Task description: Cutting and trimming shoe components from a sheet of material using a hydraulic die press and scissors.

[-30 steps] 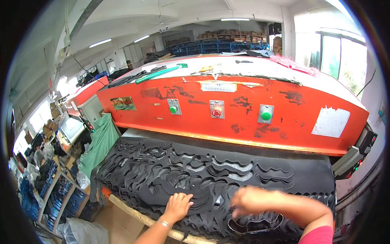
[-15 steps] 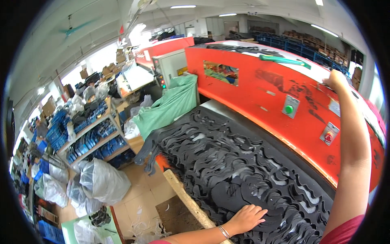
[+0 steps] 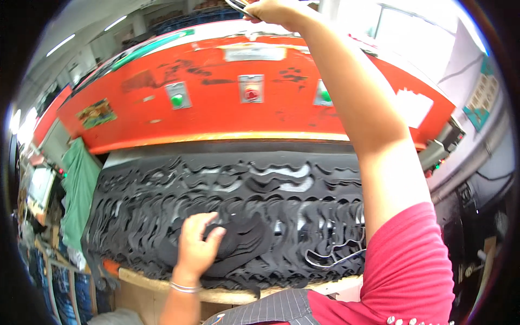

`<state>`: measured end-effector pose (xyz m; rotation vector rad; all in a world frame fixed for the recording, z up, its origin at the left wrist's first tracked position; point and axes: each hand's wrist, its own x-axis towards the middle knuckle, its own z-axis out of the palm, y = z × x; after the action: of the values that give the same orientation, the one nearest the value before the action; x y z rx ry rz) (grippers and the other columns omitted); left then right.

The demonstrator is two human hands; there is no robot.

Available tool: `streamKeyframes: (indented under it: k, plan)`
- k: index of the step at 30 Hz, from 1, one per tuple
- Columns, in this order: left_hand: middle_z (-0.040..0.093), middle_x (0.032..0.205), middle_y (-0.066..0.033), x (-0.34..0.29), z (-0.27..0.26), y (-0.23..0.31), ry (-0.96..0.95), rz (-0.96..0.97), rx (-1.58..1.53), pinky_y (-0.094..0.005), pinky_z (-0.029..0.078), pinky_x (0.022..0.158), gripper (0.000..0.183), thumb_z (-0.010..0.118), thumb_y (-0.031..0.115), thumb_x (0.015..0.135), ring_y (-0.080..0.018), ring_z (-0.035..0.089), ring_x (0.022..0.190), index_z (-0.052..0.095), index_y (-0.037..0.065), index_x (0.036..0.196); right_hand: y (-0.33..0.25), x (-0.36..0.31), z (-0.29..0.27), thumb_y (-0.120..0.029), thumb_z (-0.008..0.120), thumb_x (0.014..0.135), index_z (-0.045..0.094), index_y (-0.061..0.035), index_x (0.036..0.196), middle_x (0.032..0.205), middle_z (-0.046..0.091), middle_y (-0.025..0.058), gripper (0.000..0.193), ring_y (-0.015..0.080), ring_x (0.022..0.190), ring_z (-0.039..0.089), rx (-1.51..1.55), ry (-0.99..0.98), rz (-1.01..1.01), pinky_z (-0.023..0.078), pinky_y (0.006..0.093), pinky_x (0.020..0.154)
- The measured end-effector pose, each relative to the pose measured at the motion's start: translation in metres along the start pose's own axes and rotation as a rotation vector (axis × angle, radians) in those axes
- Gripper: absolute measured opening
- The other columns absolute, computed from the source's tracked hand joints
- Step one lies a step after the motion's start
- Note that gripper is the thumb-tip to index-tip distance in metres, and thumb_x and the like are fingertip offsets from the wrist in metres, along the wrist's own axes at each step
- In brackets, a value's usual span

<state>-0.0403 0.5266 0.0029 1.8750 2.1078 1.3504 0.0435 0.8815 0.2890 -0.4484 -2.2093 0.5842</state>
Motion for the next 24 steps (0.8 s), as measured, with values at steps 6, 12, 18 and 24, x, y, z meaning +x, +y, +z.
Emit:
streamKeyframes:
  k: [6,12,18,24]
  plan:
    - [0.067,0.085,-0.0117,0.113,0.086,0.029,-0.216,-0.01,-0.208,-0.0337,0.05,0.072,0.014,0.066,0.016,0.083,-0.0269,0.065,0.08,0.068,0.003,0.088,0.023,-0.183,-0.102,-0.006,0.06,0.081,0.061,-0.0044,0.103,0.081,0.057,-0.0025,0.022,0.0044,0.066,0.05,0.223,-0.05,0.141,0.04,0.0208,0.057]
    - [0.068,0.084,-0.0159,0.152,0.202,0.042,-0.611,0.172,0.009,-0.0375,0.051,0.074,0.023,0.066,0.025,0.082,-0.0317,0.066,0.082,0.071,0.003,0.087,0.085,-0.32,-0.139,-0.005,0.078,0.073,0.052,-0.0064,0.095,0.079,0.052,-0.0032,0.034,0.0044,0.07,0.049,0.101,-0.122,0.484,0.041,0.0215,0.062]
    - [0.067,0.096,-0.0179,0.123,0.266,0.057,-0.62,0.228,0.18,-0.0408,0.048,0.086,0.031,0.069,0.028,0.079,-0.0342,0.061,0.095,0.069,0.002,0.096,0.114,-0.39,-0.182,-0.007,0.08,0.072,0.05,-0.0066,0.089,0.074,0.048,-0.0049,0.034,0.0024,0.065,0.045,0.228,-0.017,0.734,0.038,0.0199,0.057]
    - [0.064,0.099,-0.0173,0.111,0.259,0.077,-0.376,0.201,0.071,-0.041,0.046,0.089,0.028,0.071,0.023,0.078,-0.0337,0.058,0.096,0.068,0.002,0.096,0.13,-0.423,-0.169,-0.008,0.083,0.068,0.054,-0.0033,0.09,0.077,0.056,-0.0015,0.037,0.0034,0.066,0.049,0.144,-0.087,0.726,0.043,0.021,0.061]
